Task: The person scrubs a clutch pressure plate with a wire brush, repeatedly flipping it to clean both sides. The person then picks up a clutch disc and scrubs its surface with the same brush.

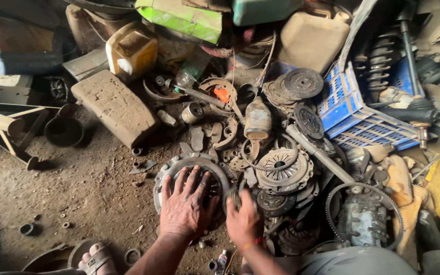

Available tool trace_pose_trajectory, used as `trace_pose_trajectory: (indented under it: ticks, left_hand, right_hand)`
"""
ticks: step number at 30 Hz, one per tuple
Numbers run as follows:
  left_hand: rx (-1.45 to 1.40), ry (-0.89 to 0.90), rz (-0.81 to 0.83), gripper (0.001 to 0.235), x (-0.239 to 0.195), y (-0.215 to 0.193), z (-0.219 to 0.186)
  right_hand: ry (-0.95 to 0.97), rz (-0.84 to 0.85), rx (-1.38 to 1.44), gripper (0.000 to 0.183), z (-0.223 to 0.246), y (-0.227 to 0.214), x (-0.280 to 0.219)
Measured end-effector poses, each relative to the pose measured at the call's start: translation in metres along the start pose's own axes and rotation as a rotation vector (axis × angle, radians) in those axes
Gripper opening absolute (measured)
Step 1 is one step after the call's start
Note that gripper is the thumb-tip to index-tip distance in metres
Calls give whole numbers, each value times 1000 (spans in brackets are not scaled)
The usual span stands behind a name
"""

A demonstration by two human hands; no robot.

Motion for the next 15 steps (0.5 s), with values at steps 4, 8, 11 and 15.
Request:
trace_pose_trajectory:
  ticks: [4,8,11,15]
  left_hand:
    - [12,-18,22,71,-2,6,6]
    - [10,13,-13,73,-2,8,1]
    - [22,-28,56,73,-3,7,1]
    - [-19,-9,-34,70,-6,2,0]
  right_hand:
    - [-128,-109,87,28,-1,0,-3]
    - [-428,-142,71,35,14,2,62]
    - [-286,243,-129,31,21,7,102]
    - [-315,183,-42,27,28,19,116]
Point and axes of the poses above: each hand's wrist, its own x-axis towards the middle knuckle, its own y-axis out of the palm, z = x × y, the point moved 6 cm from there along x, towards the middle knuckle, and after that the axes turned 14 degrees about -y, right-handed, at the moved point
